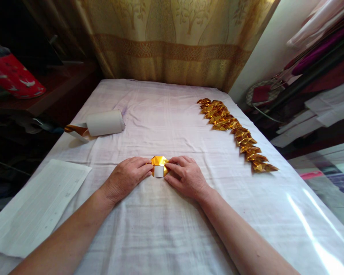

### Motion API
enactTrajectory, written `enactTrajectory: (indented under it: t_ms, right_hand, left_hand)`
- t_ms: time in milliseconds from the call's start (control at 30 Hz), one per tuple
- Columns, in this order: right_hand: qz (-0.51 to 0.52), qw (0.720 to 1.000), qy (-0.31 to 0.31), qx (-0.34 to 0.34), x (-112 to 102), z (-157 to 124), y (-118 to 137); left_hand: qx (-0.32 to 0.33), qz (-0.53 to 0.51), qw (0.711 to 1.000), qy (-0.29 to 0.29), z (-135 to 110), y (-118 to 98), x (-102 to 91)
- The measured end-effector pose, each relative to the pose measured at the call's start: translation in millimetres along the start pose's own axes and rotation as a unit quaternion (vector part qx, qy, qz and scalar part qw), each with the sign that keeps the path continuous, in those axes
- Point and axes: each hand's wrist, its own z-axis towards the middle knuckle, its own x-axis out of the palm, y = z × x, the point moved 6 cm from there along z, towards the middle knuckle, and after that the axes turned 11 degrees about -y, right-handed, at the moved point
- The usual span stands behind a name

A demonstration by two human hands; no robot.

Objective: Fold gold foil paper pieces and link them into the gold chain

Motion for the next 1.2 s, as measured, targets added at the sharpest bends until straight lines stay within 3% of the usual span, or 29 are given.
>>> enactTrajectory:
  t_ms: [367, 700, 1200]
  right_hand:
    - [-0.082, 0.996, 0.019, 0.036, 2, 3, 15]
    - [-0.163, 0.986, 0.013, 0.003, 6, 4, 22]
    - [-0.138, 0.99, 0.015, -0.02, 5, 3, 18]
  left_hand:
    - [-0.023, 0.013, 1.0, 0.012, 3, -3, 0.9]
    - [-0.052, -0.005, 0.998, 0.035, 0, -1, 2.3]
    - [-0.029, 0.041, 0.998, -0.023, 1, -5, 1.8]
